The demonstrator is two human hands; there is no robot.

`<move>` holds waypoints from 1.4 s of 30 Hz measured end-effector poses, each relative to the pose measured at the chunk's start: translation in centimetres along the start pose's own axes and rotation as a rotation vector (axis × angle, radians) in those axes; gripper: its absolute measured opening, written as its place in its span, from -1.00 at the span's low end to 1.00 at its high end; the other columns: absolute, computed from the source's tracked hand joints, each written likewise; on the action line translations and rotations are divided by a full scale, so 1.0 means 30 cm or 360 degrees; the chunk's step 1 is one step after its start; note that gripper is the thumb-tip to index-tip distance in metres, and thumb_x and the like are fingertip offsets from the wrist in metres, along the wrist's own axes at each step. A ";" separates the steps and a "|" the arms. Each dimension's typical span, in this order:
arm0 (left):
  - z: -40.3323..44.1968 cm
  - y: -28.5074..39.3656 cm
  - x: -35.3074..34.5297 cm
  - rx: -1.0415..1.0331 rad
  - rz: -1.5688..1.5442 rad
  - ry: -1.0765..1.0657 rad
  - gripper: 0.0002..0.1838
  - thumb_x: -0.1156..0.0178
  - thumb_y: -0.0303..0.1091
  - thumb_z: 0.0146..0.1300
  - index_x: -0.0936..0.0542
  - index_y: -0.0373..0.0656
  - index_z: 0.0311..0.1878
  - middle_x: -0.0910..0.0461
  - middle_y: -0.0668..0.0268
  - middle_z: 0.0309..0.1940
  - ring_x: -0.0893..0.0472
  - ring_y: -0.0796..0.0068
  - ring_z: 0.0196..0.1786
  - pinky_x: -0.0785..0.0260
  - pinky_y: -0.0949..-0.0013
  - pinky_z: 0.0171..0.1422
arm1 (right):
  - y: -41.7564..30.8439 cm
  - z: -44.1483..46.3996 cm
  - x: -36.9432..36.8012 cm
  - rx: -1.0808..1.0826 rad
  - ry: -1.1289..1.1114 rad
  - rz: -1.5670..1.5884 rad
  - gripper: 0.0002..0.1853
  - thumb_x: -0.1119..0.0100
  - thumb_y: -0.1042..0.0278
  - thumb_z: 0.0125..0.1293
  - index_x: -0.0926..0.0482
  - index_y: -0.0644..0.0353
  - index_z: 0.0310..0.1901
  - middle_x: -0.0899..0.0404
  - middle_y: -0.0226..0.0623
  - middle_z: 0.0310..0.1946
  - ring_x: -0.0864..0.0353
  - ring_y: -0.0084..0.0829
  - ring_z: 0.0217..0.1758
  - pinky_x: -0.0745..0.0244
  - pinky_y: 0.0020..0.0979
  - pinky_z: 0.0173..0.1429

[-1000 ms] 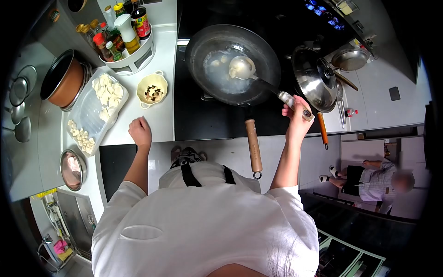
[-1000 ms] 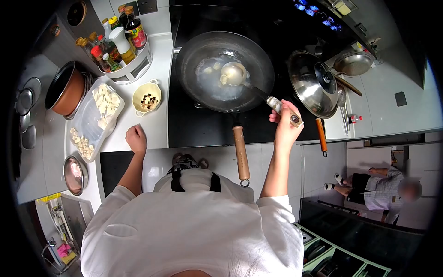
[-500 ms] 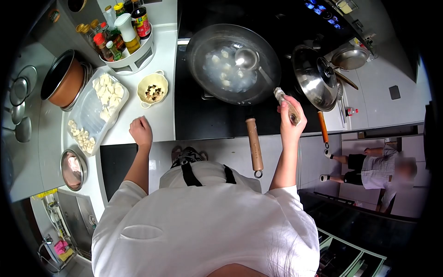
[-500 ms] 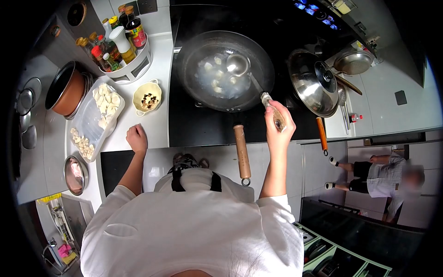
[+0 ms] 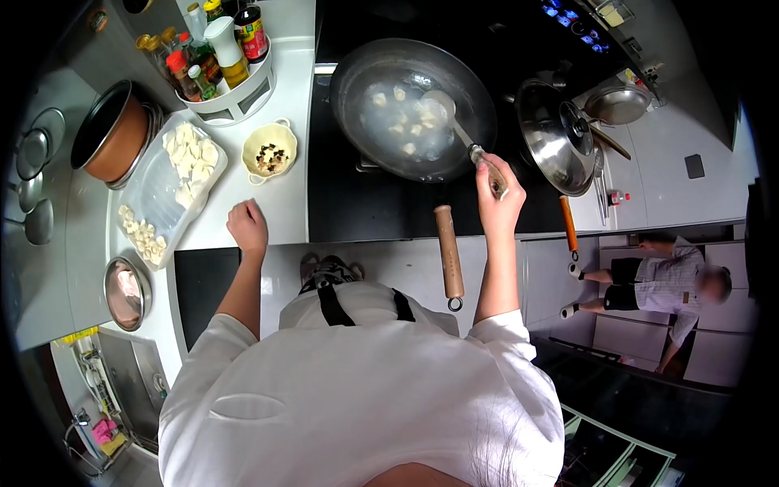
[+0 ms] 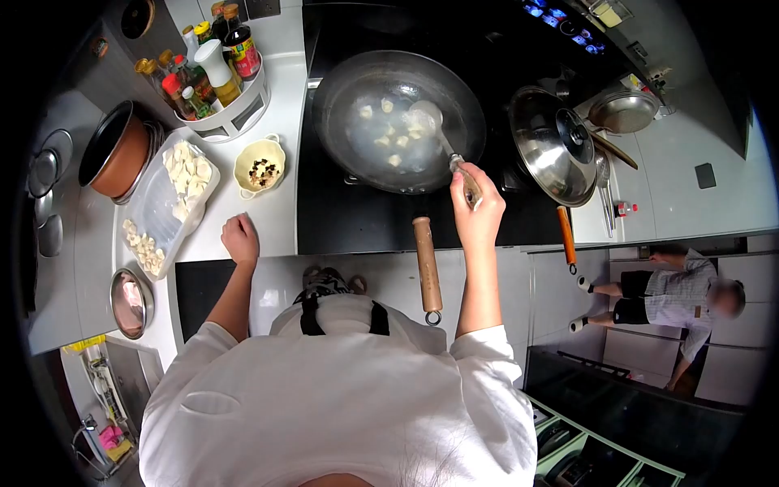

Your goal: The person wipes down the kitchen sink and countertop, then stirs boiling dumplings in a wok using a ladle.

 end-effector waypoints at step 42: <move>0.002 -0.011 -0.014 0.0050 0.0017 -0.0084 -0.78 -0.09 -0.27 0.38 -0.58 -0.18 -0.33 -0.60 0.20 -0.35 -0.54 0.09 -0.17 -0.31 0.07 -0.07 | -0.056 -0.009 0.021 0.0492 -0.0091 -0.0341 -0.78 -0.35 0.46 0.21 -0.66 0.16 -0.09 -0.62 -0.18 -0.24 -0.65 -0.15 -0.19 -0.57 -0.28 -0.11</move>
Point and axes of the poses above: each hand's wrist, its own z-axis towards the middle knuckle, its own x-axis out of the back of the hand, y = z × x, the point moved 8 cm from there along z, towards the middle knuckle
